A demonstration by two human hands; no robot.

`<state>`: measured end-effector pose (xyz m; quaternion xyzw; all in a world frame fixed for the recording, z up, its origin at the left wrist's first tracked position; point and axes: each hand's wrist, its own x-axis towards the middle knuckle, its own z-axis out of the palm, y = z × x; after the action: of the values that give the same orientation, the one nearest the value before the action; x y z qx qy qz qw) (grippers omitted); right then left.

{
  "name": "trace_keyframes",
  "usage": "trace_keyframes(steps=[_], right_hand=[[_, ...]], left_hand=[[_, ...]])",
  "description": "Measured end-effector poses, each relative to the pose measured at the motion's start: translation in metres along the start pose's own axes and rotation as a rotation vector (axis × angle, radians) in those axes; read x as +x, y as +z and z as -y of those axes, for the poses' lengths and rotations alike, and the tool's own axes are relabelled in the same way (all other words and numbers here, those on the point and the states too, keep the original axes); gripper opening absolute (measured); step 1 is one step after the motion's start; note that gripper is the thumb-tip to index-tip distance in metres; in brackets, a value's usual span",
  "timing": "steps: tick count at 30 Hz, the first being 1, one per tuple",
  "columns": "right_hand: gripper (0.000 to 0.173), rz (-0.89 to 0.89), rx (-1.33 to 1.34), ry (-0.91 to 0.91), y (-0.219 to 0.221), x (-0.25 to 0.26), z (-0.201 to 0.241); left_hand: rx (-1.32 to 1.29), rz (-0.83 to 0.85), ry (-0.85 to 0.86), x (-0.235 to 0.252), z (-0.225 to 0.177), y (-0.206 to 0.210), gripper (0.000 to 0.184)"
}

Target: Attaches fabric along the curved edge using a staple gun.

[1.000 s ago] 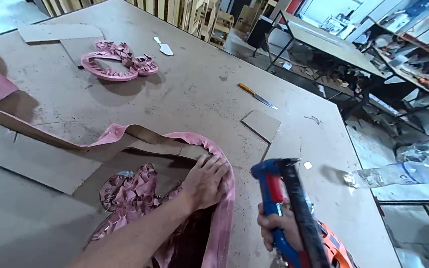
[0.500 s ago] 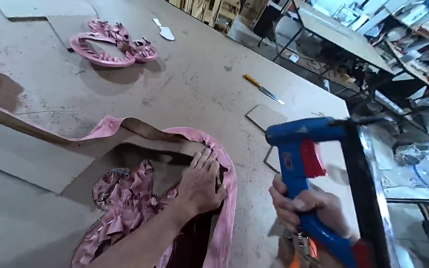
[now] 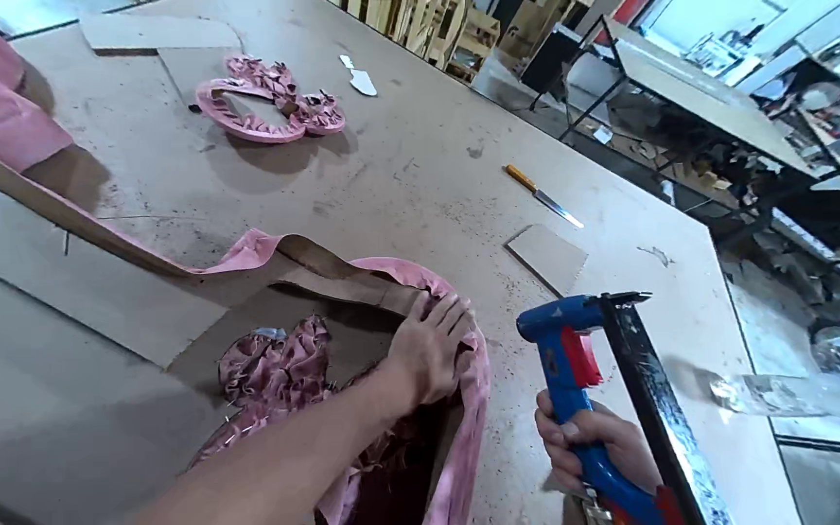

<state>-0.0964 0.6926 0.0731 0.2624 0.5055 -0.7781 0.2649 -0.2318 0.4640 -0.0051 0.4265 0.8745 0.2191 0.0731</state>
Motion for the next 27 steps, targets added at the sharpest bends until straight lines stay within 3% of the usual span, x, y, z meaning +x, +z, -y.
trace_keyframes(steps=[4,10,12,19,23,27], right_hand=[[0.027,0.019,-0.020,0.015,0.008,0.017,-0.004],[0.033,-0.022,-0.087,0.008,0.036,0.028,-0.009],[0.033,-0.037,-0.078,0.026,0.045,0.024,-0.012],[0.036,-0.060,-0.033,0.033,0.052,0.019,-0.021],[0.030,-0.027,-0.192,0.021,0.049,0.052,0.007],[0.014,0.050,-0.399,-0.132,0.081,0.054,0.069]], left_hand=[[0.012,0.082,-0.119,-0.004,0.008,-0.018,0.070],[0.091,-0.108,-0.126,0.004,0.004,-0.017,0.057],[0.103,-0.024,-0.152,0.009,-0.001,-0.035,0.056],[0.019,0.014,0.001,-0.001,0.031,-0.028,0.060],[0.025,-0.119,0.037,-0.020,0.050,-0.026,0.047],[-0.049,-0.291,0.061,-0.034,0.068,-0.019,0.043]])
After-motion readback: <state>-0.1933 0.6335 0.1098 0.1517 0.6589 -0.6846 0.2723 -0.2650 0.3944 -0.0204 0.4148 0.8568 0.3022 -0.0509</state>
